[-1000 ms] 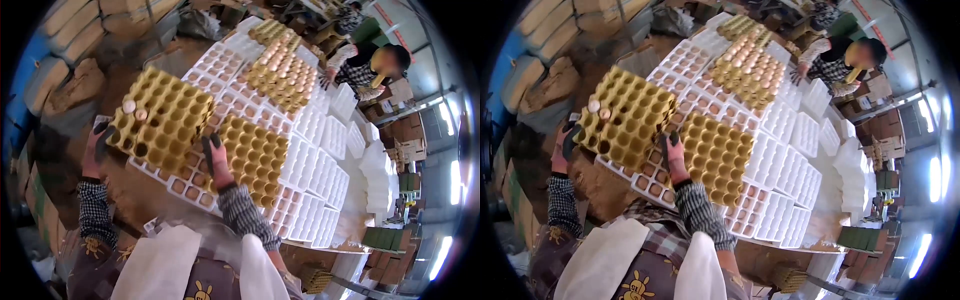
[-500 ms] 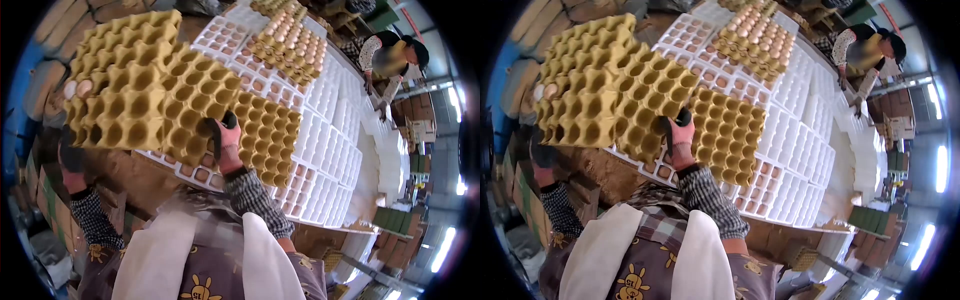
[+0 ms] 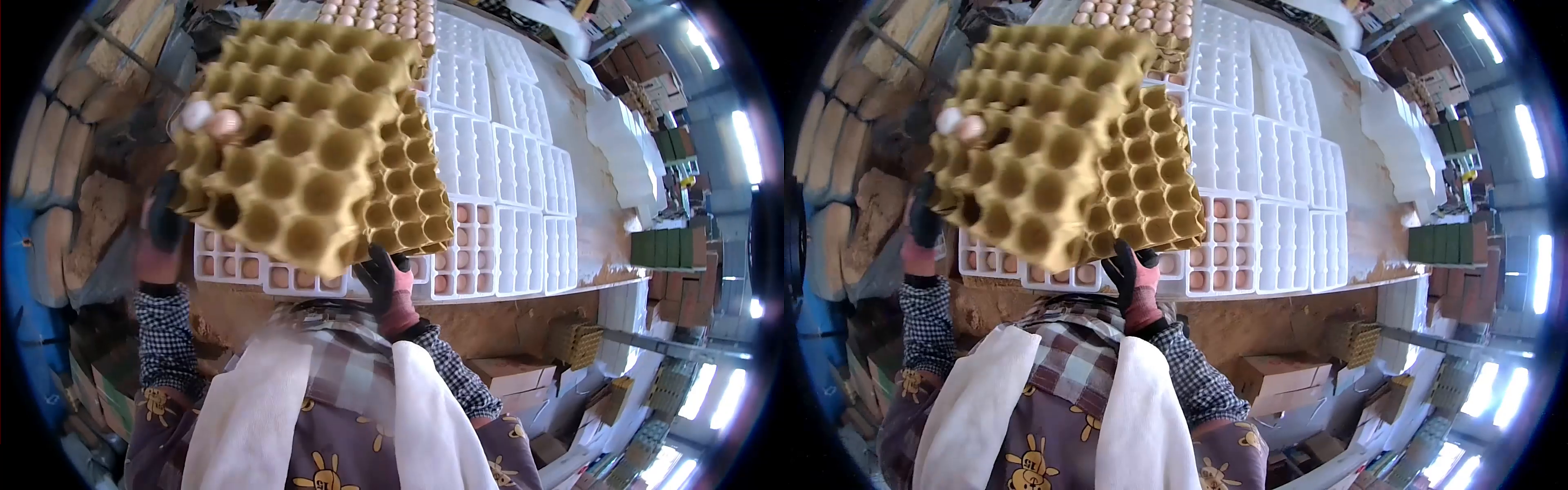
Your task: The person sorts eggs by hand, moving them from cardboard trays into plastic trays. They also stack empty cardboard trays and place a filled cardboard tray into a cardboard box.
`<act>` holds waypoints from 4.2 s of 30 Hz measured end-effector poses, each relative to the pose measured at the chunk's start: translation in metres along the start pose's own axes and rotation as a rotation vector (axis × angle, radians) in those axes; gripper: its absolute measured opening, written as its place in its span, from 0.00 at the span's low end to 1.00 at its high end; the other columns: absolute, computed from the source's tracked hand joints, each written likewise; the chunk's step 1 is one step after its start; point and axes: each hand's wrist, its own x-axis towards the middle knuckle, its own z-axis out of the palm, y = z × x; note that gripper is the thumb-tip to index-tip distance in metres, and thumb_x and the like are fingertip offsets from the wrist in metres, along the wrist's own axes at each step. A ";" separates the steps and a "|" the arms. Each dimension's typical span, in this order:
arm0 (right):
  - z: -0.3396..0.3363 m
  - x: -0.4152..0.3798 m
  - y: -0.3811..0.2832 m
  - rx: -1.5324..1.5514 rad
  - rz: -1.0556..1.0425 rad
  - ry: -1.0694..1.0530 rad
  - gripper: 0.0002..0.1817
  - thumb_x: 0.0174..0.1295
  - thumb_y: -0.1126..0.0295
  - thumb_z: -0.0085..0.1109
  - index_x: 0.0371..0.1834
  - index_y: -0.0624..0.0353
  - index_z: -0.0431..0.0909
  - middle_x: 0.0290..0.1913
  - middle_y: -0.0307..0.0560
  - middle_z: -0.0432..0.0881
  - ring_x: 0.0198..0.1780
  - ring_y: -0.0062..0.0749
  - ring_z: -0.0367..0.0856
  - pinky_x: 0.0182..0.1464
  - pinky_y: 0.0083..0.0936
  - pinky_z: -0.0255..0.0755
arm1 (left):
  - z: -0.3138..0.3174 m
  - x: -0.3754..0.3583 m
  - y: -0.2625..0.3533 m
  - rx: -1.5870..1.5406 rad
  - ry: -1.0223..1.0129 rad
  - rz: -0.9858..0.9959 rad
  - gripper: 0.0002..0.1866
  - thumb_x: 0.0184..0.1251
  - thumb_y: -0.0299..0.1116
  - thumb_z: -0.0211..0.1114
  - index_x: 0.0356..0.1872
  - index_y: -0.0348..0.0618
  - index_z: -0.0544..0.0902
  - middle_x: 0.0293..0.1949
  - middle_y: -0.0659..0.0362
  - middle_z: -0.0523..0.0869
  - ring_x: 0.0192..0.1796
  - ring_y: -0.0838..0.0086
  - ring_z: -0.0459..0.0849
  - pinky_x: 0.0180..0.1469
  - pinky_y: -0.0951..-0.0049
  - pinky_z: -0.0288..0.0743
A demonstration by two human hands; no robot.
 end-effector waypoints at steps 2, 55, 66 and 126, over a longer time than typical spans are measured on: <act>-0.013 -0.008 -0.008 -0.094 -0.067 -0.121 0.14 0.67 0.61 0.60 0.49 0.57 0.75 0.42 0.47 0.83 0.38 0.35 0.83 0.47 0.35 0.82 | 0.030 0.020 -0.035 -0.201 -0.191 -0.107 0.19 0.75 0.37 0.56 0.59 0.36 0.77 0.59 0.55 0.80 0.60 0.68 0.79 0.63 0.69 0.72; -0.031 0.028 -0.048 -0.498 -0.433 -0.163 0.35 0.56 0.61 0.69 0.65 0.64 0.70 0.62 0.55 0.75 0.65 0.40 0.72 0.68 0.33 0.65 | 0.035 -0.093 -0.067 0.398 -0.004 -0.422 0.18 0.72 0.39 0.60 0.51 0.33 0.82 0.44 0.54 0.87 0.45 0.68 0.83 0.51 0.70 0.76; -0.261 -0.059 -0.016 -0.243 -0.417 0.253 0.24 0.56 0.62 0.68 0.54 0.61 0.80 0.47 0.48 0.86 0.48 0.28 0.83 0.54 0.28 0.75 | 0.221 -0.053 0.100 0.957 0.331 0.222 0.20 0.69 0.39 0.65 0.50 0.30 0.82 0.43 0.51 0.88 0.42 0.67 0.84 0.49 0.68 0.77; -1.145 -0.284 0.166 1.708 -1.861 0.683 0.18 0.62 0.70 0.53 0.53 0.59 0.81 0.52 0.51 0.85 0.52 0.41 0.82 0.61 0.47 0.70 | 1.146 -1.009 0.133 -0.185 -2.400 2.375 0.25 0.51 0.48 0.67 0.48 0.46 0.80 0.56 0.53 0.78 0.64 0.55 0.70 0.68 0.46 0.60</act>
